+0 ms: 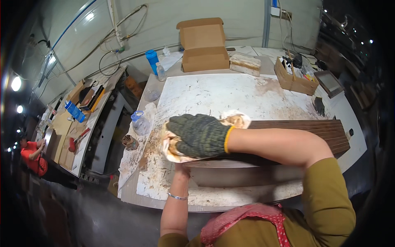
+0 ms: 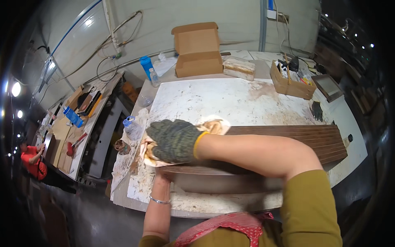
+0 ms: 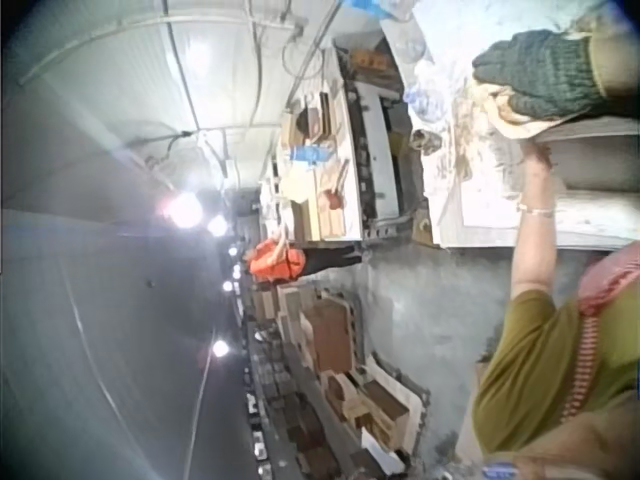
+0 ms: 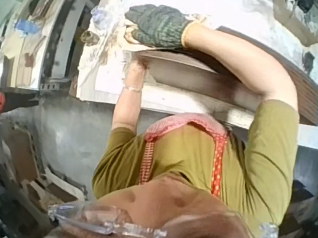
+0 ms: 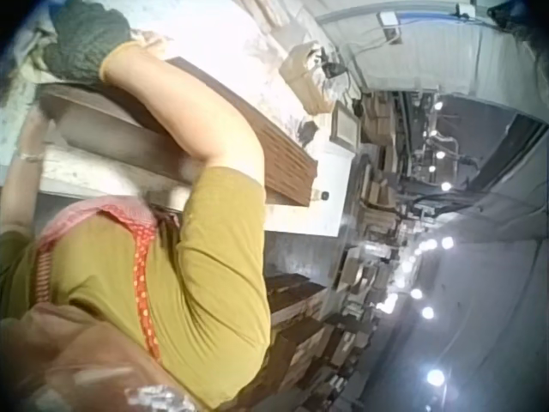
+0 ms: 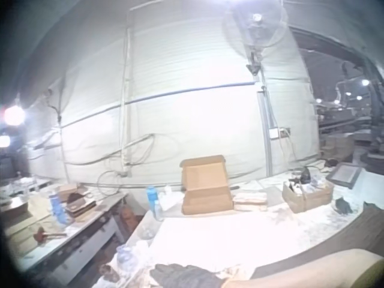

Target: The person applies liquid from a bottle onto a cloth and wipes down wooden boards with the cloth.

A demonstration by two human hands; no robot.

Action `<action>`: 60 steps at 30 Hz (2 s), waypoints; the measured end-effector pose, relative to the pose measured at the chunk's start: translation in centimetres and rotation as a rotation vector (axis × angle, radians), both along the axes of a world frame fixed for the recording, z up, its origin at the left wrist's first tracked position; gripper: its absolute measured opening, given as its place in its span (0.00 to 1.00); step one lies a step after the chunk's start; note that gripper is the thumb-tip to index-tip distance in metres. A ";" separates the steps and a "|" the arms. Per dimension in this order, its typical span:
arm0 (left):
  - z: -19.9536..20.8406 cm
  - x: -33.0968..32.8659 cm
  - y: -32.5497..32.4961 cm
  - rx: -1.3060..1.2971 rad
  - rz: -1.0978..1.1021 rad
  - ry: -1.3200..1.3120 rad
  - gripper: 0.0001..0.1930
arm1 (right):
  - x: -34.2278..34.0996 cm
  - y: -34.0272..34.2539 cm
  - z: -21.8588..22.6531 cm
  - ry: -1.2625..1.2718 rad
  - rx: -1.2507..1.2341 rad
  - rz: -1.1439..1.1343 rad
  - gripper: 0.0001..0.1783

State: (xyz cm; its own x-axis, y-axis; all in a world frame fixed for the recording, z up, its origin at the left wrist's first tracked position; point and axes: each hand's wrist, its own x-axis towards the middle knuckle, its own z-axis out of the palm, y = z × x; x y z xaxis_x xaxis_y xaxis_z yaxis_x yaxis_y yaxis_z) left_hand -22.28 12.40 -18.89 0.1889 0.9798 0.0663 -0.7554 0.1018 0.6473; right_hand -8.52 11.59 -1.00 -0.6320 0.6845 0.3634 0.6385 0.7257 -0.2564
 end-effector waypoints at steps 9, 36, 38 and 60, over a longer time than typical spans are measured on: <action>4.5 0.2 -4.2 -0.045 -0.082 0.211 0.24 | 9.5 -5.5 -0.3 -0.087 0.081 0.124 0.34; 0.3 1.8 -0.1 0.258 0.047 0.279 0.28 | -1.5 4.3 -0.9 0.007 -0.132 0.388 0.15; 0.8 1.5 0.0 0.204 0.228 0.381 0.27 | 0.8 6.8 -2.6 0.574 -0.641 0.119 0.14; 4.8 0.4 -1.4 -0.105 -0.124 0.229 0.28 | 23.6 -0.3 2.0 1.162 -1.033 -0.148 0.21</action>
State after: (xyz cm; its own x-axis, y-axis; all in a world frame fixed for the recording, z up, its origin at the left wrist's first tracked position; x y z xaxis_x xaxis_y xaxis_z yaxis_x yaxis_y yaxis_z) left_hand -21.91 10.96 -14.10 0.3061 0.9475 -0.0929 -0.5686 0.2602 0.7804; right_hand 15.08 11.29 0.97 -0.2556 0.9647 -0.0631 -0.2094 -0.1190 -0.9706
